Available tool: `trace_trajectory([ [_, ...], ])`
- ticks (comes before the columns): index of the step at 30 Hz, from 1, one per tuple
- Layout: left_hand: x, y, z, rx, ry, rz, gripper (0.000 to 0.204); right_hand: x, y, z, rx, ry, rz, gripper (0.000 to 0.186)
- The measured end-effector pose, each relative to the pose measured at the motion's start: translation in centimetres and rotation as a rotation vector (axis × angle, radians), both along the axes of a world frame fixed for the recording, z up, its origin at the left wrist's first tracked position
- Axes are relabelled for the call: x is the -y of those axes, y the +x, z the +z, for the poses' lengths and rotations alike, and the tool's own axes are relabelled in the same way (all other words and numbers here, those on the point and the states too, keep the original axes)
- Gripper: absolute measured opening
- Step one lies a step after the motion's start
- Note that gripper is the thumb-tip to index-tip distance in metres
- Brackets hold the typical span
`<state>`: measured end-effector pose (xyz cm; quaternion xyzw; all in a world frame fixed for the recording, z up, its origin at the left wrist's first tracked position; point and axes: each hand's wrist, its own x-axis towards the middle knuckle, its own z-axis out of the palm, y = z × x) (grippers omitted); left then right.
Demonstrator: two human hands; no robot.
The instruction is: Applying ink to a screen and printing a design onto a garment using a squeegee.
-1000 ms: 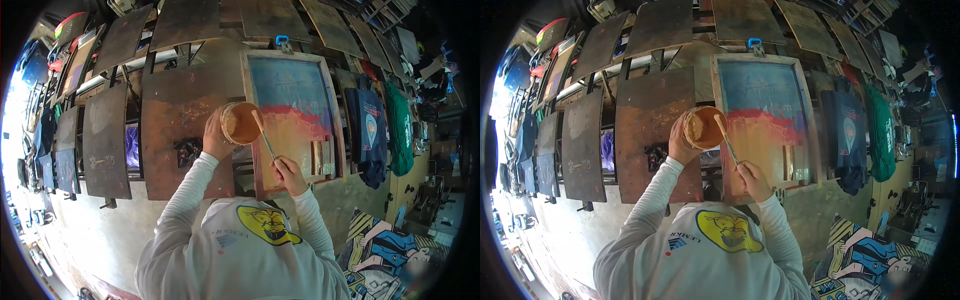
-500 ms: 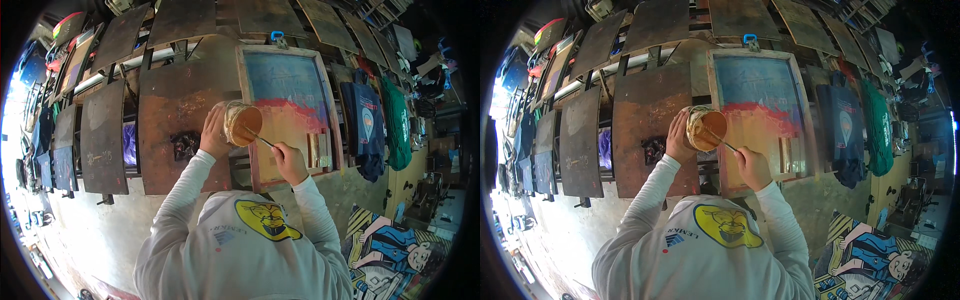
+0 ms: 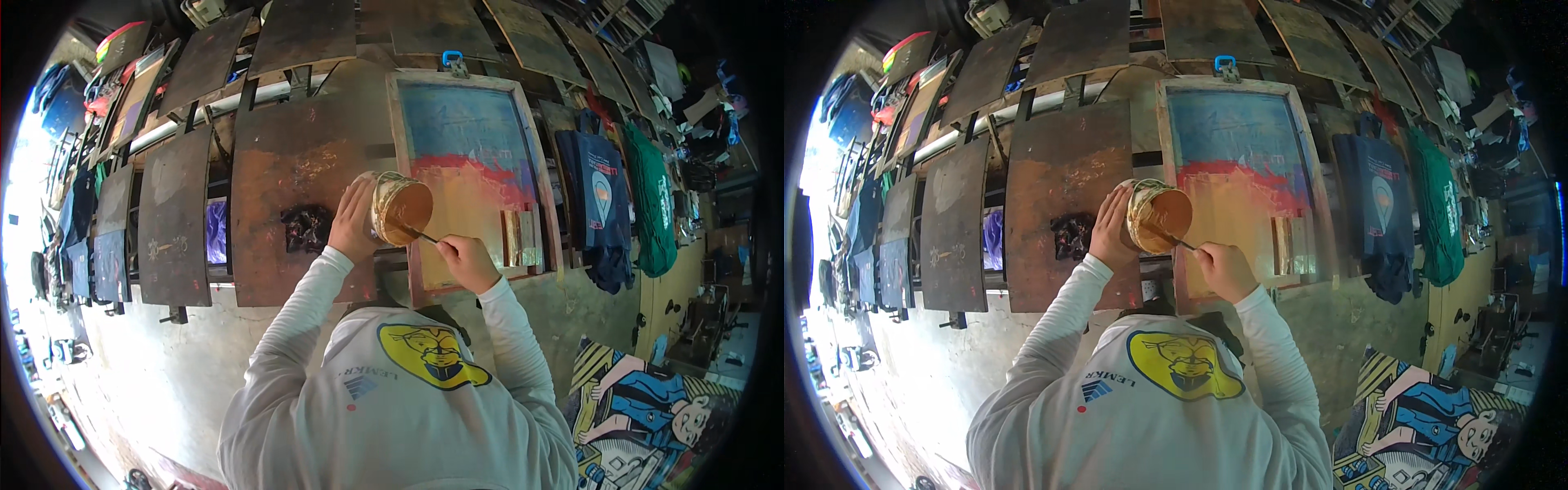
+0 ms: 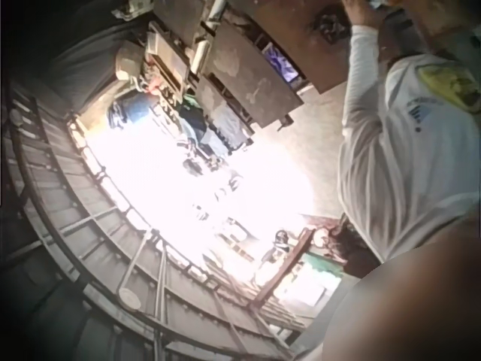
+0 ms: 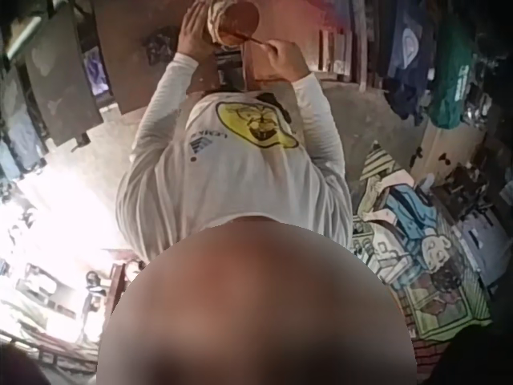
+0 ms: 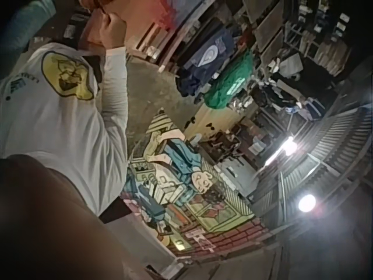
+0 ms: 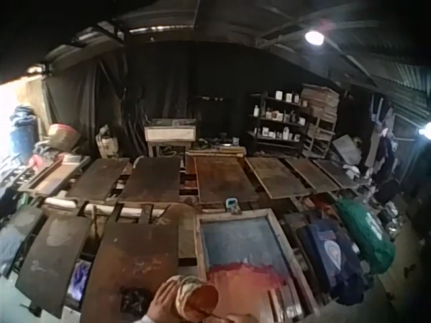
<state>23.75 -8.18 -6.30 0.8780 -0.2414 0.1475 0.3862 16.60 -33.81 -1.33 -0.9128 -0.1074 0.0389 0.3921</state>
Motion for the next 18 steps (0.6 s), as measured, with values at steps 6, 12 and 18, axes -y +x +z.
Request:
trace_trajectory([
  [6,1.0,-3.4,1.5,0.022,-0.015,0.089,0.105,3.8,-3.7,0.5,-0.322,0.395,-0.070,0.027],
  [12,3.7,-7.7,2.1,-0.036,-0.036,0.197,0.114,8.4,-8.2,1.1,-0.678,0.921,-0.133,0.029],
  [18,7.7,-12.0,1.8,-0.068,-0.110,0.274,0.115,12.5,-11.4,1.2,-0.744,1.031,-0.033,0.034],
])
